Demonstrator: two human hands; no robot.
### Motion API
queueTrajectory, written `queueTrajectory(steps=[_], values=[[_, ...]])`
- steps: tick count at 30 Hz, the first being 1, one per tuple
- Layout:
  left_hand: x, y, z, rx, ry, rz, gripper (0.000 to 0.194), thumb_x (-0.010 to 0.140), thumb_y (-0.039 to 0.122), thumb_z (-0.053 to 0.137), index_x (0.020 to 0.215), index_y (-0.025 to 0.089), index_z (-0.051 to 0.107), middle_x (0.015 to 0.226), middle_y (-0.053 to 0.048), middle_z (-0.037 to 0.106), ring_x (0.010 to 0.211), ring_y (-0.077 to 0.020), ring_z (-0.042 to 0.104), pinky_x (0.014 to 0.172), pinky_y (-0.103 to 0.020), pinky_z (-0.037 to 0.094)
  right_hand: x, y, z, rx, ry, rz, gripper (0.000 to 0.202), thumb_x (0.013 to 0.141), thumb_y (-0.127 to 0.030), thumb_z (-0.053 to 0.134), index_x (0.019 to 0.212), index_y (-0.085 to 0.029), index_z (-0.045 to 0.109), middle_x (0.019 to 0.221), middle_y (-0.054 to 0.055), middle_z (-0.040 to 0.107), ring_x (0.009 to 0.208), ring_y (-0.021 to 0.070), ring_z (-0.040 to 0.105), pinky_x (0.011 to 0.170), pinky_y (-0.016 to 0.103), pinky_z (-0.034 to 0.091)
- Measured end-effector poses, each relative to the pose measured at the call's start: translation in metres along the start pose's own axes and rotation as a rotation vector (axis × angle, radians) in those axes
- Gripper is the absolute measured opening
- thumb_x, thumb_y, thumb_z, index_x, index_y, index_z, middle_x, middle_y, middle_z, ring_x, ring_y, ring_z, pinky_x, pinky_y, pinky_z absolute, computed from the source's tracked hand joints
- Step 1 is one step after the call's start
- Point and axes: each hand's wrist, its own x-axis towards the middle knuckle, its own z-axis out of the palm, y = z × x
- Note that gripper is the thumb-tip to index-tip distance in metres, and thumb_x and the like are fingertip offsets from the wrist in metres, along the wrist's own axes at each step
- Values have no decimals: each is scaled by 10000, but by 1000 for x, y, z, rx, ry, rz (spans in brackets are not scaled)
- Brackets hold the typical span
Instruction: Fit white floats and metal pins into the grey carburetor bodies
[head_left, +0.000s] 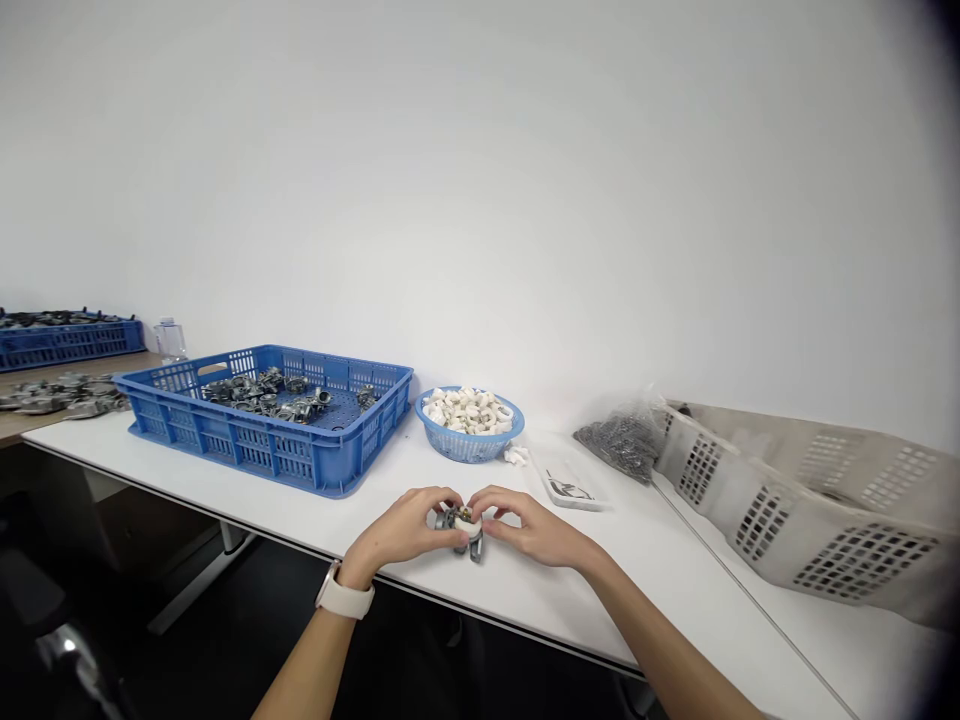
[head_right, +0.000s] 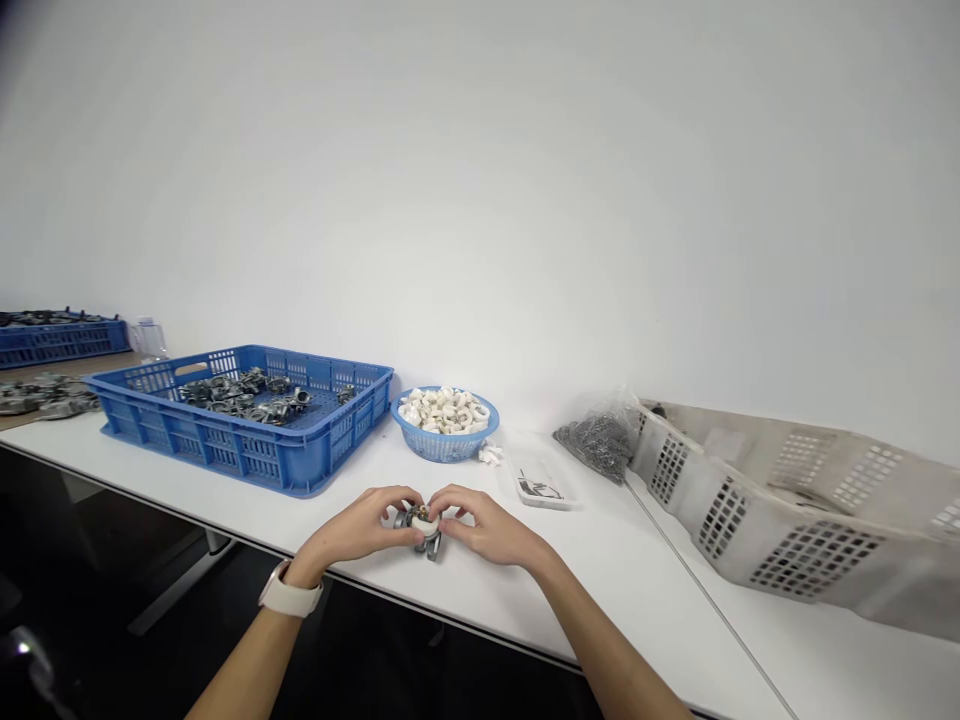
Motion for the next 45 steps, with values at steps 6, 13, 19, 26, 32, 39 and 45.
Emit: queueTrajectory(steps=[6, 13, 19, 26, 32, 39, 45], values=[[-1, -6, 0, 19, 2, 5, 419, 844, 526, 755, 1161, 260, 692, 1145, -18, 724, 1057, -238, 640, 873, -296, 461, 4, -1, 14, -57, 104, 35, 191, 900, -361, 721, 1062, -283, 656, 1118, -10, 689, 1053, 218, 618, 973, 372, 463], [-2, -17, -2, 66, -31, -15, 557, 791, 520, 792, 1276, 280, 658, 1214, -34, 708, 1135, -291, 617, 909, -334, 466, 9, -2, 16, -90, 121, 33, 197, 878, -268, 689, 1069, -280, 642, 1108, -18, 696, 1049, 222, 620, 942, 367, 463], [-2, -16, -4, 77, -54, -22, 620, 796, 561, 777, 1333, 282, 643, 1237, -49, 707, 1138, -292, 625, 925, -345, 473, 10, -3, 16, -84, 73, 22, 193, 909, -330, 680, 1096, -284, 659, 1152, -8, 698, 1078, 228, 627, 955, 371, 473], [-7, -12, -7, 128, -40, -66, 779, 780, 677, 741, 1418, 254, 597, 1153, -78, 714, 1092, -315, 637, 916, -363, 472, 8, 8, 7, -121, 151, 20, 316, 922, -420, 682, 1208, -291, 638, 1284, 33, 656, 1175, 247, 599, 996, 396, 491], [-13, -4, -11, 163, -42, -94, 745, 781, 682, 734, 1400, 290, 605, 877, -21, 720, 887, -278, 671, 733, -304, 446, 6, 51, -71, -398, 320, 234, 291, 928, -383, 598, 1188, -257, 633, 1288, 69, 659, 1161, 262, 605, 938, 384, 489], [-9, -2, -4, 167, -1, -52, 760, 786, 652, 744, 1432, 290, 574, 1180, -71, 646, 1081, -302, 632, 871, -324, 470, -5, 119, -131, -481, 93, 575, 277, 683, -138, 632, 945, -182, 709, 981, 85, 731, 816, 236, 672, 709, 323, 483], [2, -5, 18, 123, 29, 46, 742, 819, 641, 740, 1441, 283, 550, 1379, -73, 557, 1229, -287, 583, 1031, -336, 444, -4, 142, -120, -417, 56, 578, 331, 595, -150, 636, 918, -182, 704, 1035, 75, 720, 875, 233, 661, 703, 289, 482]])
